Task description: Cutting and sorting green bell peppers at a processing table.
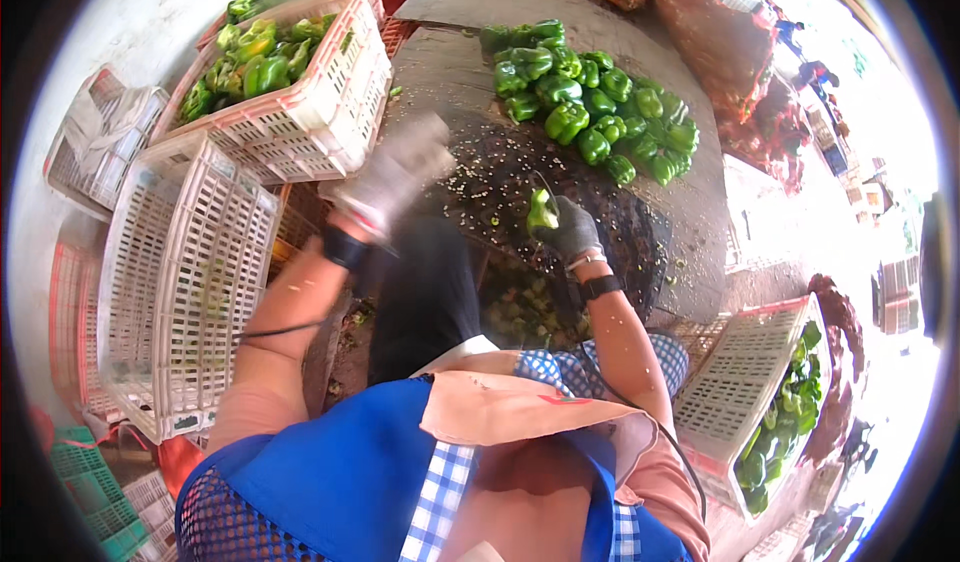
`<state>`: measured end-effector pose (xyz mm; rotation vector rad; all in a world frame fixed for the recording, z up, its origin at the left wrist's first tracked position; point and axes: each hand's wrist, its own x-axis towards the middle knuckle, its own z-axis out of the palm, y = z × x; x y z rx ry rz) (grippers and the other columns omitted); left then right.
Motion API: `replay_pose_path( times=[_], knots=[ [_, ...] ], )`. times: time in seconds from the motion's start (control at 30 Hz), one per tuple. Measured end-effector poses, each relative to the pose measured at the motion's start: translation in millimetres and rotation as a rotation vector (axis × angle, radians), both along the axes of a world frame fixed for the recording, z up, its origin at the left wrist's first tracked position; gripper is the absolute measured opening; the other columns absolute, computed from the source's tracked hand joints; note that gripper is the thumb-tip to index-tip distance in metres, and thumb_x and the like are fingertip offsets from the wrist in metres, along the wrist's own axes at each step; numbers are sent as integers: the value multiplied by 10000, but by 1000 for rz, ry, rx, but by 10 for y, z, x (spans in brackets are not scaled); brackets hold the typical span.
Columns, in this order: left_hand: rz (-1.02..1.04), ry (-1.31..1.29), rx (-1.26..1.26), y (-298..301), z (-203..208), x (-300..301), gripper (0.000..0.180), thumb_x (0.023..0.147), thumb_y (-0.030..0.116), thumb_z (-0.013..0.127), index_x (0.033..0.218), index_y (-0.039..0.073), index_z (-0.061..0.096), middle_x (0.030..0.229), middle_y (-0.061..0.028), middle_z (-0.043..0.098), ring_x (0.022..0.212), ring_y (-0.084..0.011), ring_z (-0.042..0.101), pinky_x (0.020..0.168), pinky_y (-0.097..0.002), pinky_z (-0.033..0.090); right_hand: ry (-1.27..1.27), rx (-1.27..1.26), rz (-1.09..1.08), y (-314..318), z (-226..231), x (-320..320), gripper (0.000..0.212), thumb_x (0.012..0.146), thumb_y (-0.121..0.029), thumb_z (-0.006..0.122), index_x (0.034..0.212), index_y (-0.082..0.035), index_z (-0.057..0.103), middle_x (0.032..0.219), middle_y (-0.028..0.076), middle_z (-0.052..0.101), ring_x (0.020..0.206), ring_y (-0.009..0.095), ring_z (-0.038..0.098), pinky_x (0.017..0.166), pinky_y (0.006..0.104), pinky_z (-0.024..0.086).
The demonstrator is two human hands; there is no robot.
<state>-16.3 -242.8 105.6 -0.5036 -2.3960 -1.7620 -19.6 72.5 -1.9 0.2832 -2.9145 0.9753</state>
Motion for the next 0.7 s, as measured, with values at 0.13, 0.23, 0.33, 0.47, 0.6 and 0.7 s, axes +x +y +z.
replay_pose_path(
  times=[0.13,0.23,0.33,0.47,0.6,0.7],
  knots=[
    [-344,-339,1,971,-906,274,611,904,611,522,1164,65,609,1103,-85,626,1029,-225,586,937,-335,472,-2,-231,-109,83,40,447,537,682,-210,817,1155,-70,604,1044,144,678,958,294,655,833,362,517],
    [-543,-1146,671,1587,-1034,308,568,931,517,554,1269,61,520,1157,-49,605,1030,-182,595,896,-307,499,-46,-767,-55,150,38,831,522,696,-160,817,1166,-66,609,1067,113,673,962,237,651,836,338,512],
    [-642,-764,807,1971,-1174,286,471,916,321,655,1276,61,500,1166,-51,594,1036,-188,594,878,-365,527,201,-532,-48,306,86,1080,468,746,-43,779,1178,-43,599,1091,64,649,960,163,617,844,296,510],
    [-690,-419,718,2121,-967,388,781,731,157,838,1388,107,420,1246,-68,532,1077,-194,573,920,-337,501,12,-1221,-429,530,299,1343,295,889,-153,692,1134,-11,611,989,28,651,864,96,612,740,234,505],
    [-489,359,-65,2094,-404,607,976,586,191,895,1417,107,390,1361,-100,490,1242,-262,487,1042,-356,421,-237,-1393,-201,604,313,1426,306,922,-282,651,1114,-45,630,924,14,661,792,99,618,686,249,512],
    [-538,417,-111,2023,-300,614,956,552,142,867,1395,140,415,1361,-111,463,1249,-291,481,1054,-383,419,-101,-1280,6,508,483,1443,286,931,-281,633,1105,-54,632,936,17,660,789,95,618,669,252,515]
  ],
)
